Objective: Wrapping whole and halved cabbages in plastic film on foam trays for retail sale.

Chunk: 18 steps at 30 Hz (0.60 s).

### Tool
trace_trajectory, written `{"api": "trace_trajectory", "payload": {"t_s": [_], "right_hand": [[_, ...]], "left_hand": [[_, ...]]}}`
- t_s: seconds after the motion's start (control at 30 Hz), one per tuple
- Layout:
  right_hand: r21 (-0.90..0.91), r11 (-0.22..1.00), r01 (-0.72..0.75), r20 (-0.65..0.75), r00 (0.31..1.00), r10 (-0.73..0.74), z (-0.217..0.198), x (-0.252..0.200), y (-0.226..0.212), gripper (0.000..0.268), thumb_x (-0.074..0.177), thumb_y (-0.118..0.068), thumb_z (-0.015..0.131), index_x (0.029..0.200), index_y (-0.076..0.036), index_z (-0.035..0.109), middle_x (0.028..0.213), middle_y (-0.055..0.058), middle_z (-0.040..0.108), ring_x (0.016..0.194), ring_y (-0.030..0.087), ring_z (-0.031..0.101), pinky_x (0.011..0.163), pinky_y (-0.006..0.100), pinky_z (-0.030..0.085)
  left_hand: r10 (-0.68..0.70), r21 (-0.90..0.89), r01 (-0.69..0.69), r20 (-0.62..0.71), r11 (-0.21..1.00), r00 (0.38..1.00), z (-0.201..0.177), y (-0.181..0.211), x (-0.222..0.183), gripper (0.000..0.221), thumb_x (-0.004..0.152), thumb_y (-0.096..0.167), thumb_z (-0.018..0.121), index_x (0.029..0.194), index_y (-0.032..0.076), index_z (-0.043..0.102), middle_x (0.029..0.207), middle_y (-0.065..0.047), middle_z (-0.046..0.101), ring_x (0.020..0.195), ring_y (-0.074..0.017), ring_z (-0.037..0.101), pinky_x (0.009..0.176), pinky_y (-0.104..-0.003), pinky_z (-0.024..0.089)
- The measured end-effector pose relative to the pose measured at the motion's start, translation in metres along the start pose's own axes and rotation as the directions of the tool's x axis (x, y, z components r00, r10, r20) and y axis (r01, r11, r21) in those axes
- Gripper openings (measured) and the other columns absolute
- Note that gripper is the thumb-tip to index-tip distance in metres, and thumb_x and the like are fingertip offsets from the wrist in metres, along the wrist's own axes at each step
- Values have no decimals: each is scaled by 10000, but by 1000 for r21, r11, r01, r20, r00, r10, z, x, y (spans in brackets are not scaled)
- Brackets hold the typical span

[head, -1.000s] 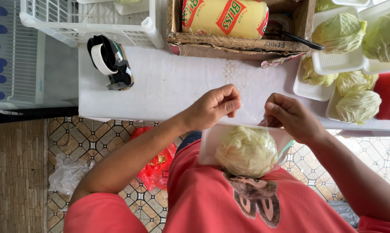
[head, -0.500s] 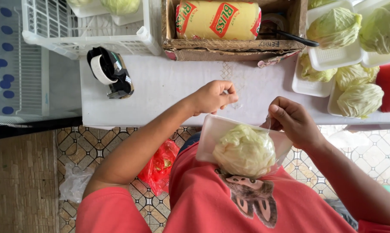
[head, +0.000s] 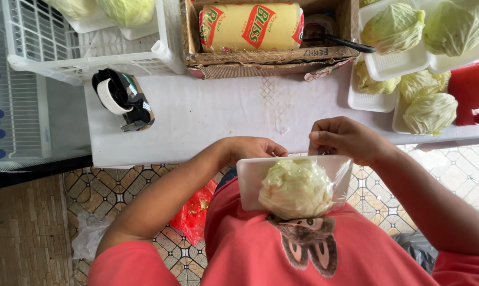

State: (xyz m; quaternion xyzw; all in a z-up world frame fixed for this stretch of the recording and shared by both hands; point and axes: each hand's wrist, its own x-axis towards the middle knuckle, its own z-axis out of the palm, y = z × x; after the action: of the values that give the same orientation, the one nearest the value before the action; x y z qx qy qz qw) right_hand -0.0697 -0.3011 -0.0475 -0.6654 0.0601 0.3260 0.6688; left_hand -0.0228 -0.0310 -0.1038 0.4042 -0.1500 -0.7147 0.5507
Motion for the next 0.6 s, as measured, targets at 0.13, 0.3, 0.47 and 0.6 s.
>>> {"api": "trace_trajectory", "payload": {"t_s": [0.13,0.3,0.47,0.6], "right_hand": [[95,993,-64,217,975,42,2,0,-34,448,1089,-258,529,839,62,718,596,36,588,540,38,522,518,149,360],[67,996,-59,371,928,30,-5,0,-48,369,1024,-269,610,879,41,749,716,18,621,660,65,584,622,209,450],[63,997,-48,399,917,19,-13,10,-24,266,1017,-139,598,852,36,713,702,3,570,649,86,548,638,237,437],[99,994,-39,270,963,11,-29,16,5,290,1077,-141,508,901,49,639,667,38,540,585,111,544,493,205,405]], "left_hand": [[72,18,-71,-46,997,996,13,12,-20,118,997,188,661,961,78,683,809,19,722,669,-36,641,608,-161,519],[81,-6,-82,-56,997,995,20,17,-28,111,993,160,644,935,73,680,767,0,715,617,-41,620,567,-163,506],[94,34,-92,-66,995,993,20,11,-20,118,1001,135,610,928,64,668,749,-16,706,597,-50,610,544,-162,491],[120,68,-113,-115,991,986,28,15,-24,109,981,104,598,910,70,674,693,-12,660,561,-55,584,504,-157,460]]}}
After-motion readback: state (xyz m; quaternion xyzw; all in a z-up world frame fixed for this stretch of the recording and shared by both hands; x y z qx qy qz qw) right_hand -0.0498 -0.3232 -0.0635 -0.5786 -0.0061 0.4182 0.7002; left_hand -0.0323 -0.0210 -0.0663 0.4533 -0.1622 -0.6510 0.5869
